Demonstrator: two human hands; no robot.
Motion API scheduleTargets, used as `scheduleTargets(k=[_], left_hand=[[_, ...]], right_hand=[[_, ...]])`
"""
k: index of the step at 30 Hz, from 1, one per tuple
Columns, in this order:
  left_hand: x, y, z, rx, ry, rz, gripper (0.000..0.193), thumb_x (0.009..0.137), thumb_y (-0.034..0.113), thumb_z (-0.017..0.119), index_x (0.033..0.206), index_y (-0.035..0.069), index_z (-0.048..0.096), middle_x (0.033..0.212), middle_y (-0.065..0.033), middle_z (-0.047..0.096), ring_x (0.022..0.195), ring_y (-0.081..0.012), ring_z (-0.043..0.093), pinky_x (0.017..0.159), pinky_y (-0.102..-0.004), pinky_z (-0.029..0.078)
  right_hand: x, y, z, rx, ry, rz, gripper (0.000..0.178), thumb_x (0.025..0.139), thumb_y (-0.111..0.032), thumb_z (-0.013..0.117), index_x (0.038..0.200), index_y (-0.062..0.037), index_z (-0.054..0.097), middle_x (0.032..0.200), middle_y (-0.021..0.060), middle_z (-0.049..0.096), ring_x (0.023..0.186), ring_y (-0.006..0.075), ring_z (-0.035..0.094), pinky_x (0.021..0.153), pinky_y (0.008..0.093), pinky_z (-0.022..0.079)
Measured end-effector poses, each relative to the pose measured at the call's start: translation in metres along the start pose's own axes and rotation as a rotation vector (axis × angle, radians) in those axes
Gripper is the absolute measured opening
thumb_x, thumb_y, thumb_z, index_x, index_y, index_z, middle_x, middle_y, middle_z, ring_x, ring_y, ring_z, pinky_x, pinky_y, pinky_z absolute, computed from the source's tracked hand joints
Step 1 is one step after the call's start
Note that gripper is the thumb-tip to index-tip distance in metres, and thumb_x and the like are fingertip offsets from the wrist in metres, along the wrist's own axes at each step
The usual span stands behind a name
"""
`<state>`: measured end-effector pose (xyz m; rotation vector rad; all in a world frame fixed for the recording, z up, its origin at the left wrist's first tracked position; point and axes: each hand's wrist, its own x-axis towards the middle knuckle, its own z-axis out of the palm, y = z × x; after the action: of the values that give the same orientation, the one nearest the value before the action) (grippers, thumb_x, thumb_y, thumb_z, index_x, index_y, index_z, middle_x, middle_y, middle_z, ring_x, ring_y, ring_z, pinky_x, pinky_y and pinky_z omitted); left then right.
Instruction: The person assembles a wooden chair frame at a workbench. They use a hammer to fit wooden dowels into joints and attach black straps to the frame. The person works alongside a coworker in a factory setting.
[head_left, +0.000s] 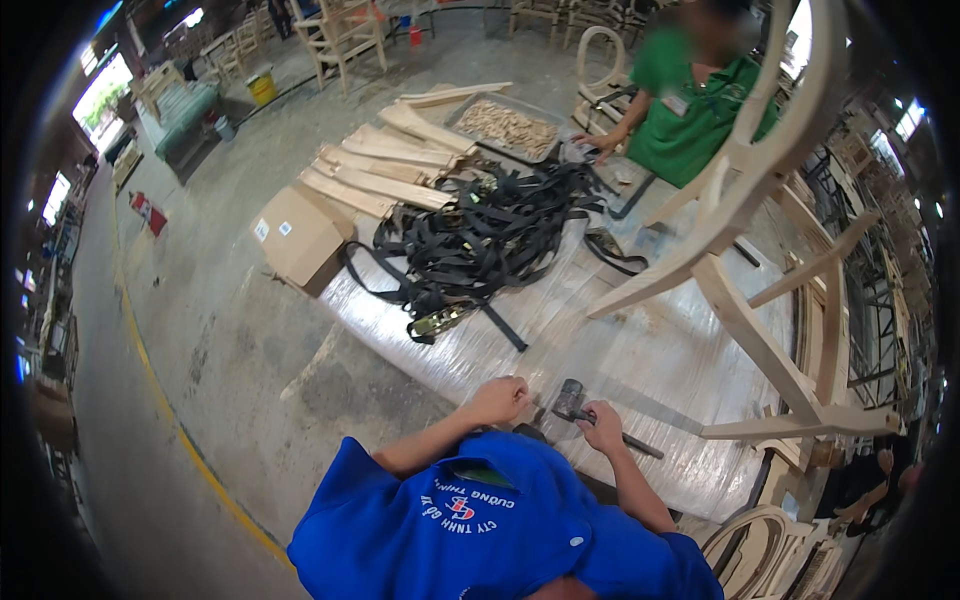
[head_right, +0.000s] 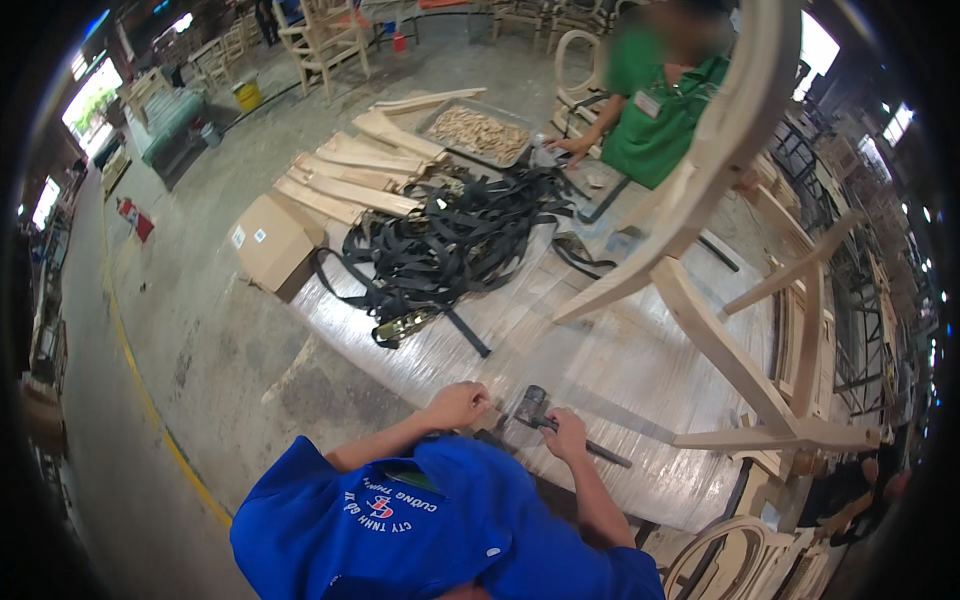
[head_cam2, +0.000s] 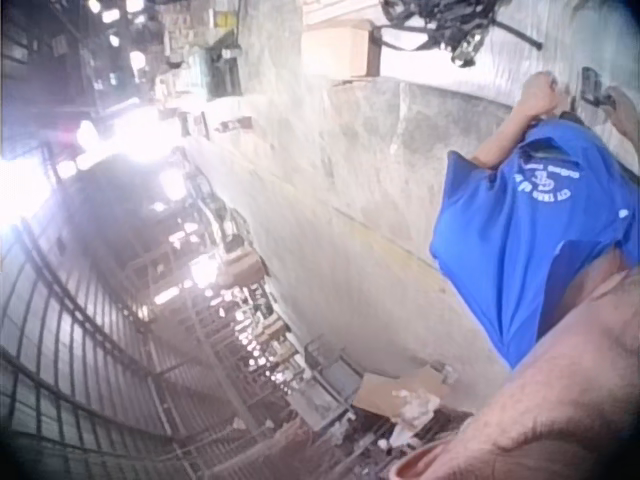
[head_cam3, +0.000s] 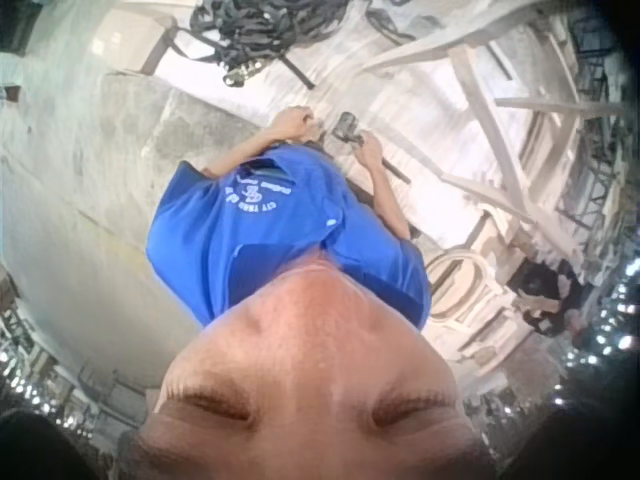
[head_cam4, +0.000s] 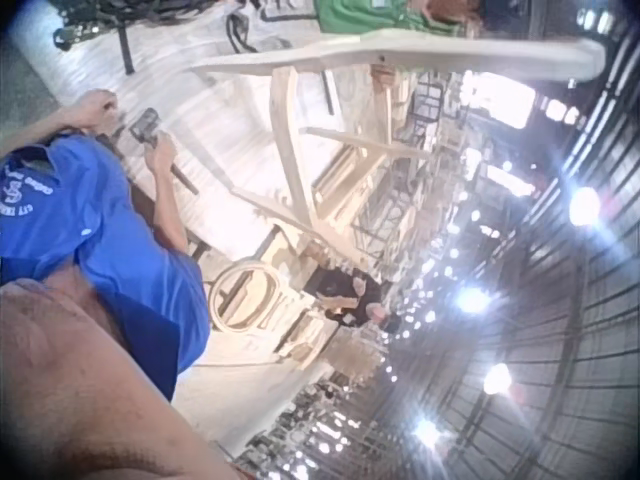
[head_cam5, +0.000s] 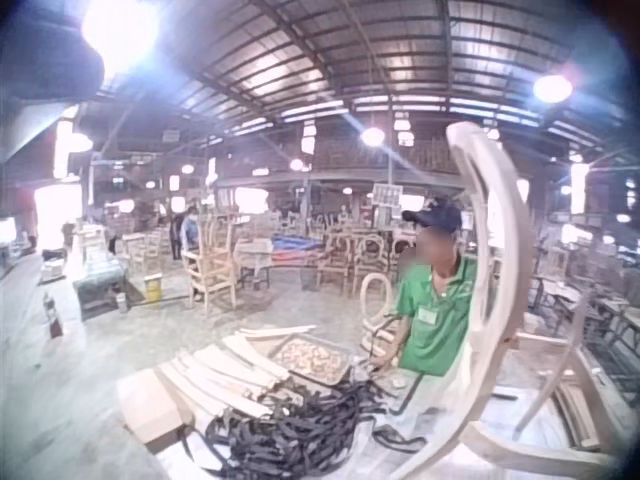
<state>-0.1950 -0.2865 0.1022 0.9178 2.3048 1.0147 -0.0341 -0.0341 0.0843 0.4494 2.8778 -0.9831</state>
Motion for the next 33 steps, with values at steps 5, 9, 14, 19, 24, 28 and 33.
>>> scheduleTargets(k=[5,9,14,19,24,28,33], left_hand=[[-0.004,-0.05,-0.056,0.012,0.102,-0.09,0.029,0.094,0.033,0.069,0.098,0.004,0.073,0.093,-0.0179,0.075,0.087,-0.0374,0.072,0.077,-0.0476,0.056],[0.005,-0.076,-0.094,0.035,0.142,-0.118,0.028,0.094,0.031,0.069,0.099,0.004,0.074,0.092,-0.0181,0.074,0.087,-0.0374,0.072,0.077,-0.0468,0.056],[0.043,-0.086,-0.123,-0.009,0.208,-0.087,0.028,0.094,0.029,0.069,0.1,0.003,0.073,0.09,-0.0179,0.074,0.085,-0.0374,0.072,0.076,-0.0461,0.056],[0.075,-0.093,-0.132,-0.093,0.34,-0.077,0.029,0.095,0.031,0.069,0.096,0.002,0.072,0.089,-0.0186,0.073,0.084,-0.0385,0.072,0.076,-0.0482,0.056],[0.103,-0.101,-0.149,-0.2,0.467,-0.12,0.028,0.096,0.029,0.072,0.098,0.001,0.073,0.087,-0.0179,0.074,0.076,-0.0322,0.073,0.07,-0.0395,0.056],[0.13,-0.109,-0.171,-0.268,0.599,-0.203,0.031,0.097,0.03,0.071,0.1,0.0,0.074,0.082,-0.0143,0.074,0.072,-0.0239,0.071,0.069,-0.0353,0.054],[0.166,-0.13,-0.204,-0.408,0.709,-0.279,0.029,0.096,0.03,0.071,0.099,0.001,0.076,0.083,-0.0164,0.075,0.076,-0.0277,0.074,0.072,-0.0376,0.056]], right_hand=[[0.013,-0.045,0.031,0.181,0.006,-0.058,0.032,0.077,-0.011,0.083,0.104,-0.0053,0.068,0.097,0.0151,0.066,0.093,0.0342,0.067,0.083,0.0436,0.054],[0.045,-0.085,0.065,0.096,0.015,-0.133,0.034,0.076,-0.014,0.087,0.104,-0.0074,0.069,0.098,0.0139,0.066,0.095,0.0355,0.066,0.084,0.0445,0.053],[0.073,-0.095,0.078,0.052,-0.048,-0.093,0.035,0.076,-0.026,0.089,0.102,-0.0102,0.072,0.098,0.0118,0.068,0.096,0.037,0.065,0.084,0.0471,0.051],[0.067,-0.094,0.067,-0.078,0.056,-0.108,0.034,0.072,-0.028,0.091,0.097,-0.0115,0.074,0.095,0.0105,0.07,0.095,0.0338,0.066,0.084,0.0462,0.051],[0.065,-0.084,0.065,0.033,0.006,0.018,0.035,0.069,-0.028,0.094,0.094,-0.0143,0.074,0.092,0.007,0.069,0.092,0.0301,0.067,0.083,0.0429,0.051],[0.069,-0.084,0.064,0.067,-0.038,0.082,0.034,0.067,-0.023,0.096,0.091,-0.0136,0.074,0.088,0.0063,0.069,0.086,0.0283,0.068,0.08,0.0422,0.052],[0.074,-0.085,0.062,0.101,-0.072,0.107,0.032,0.067,-0.021,0.095,0.09,-0.0128,0.075,0.087,0.0068,0.069,0.081,0.0266,0.07,0.077,0.0402,0.054]])
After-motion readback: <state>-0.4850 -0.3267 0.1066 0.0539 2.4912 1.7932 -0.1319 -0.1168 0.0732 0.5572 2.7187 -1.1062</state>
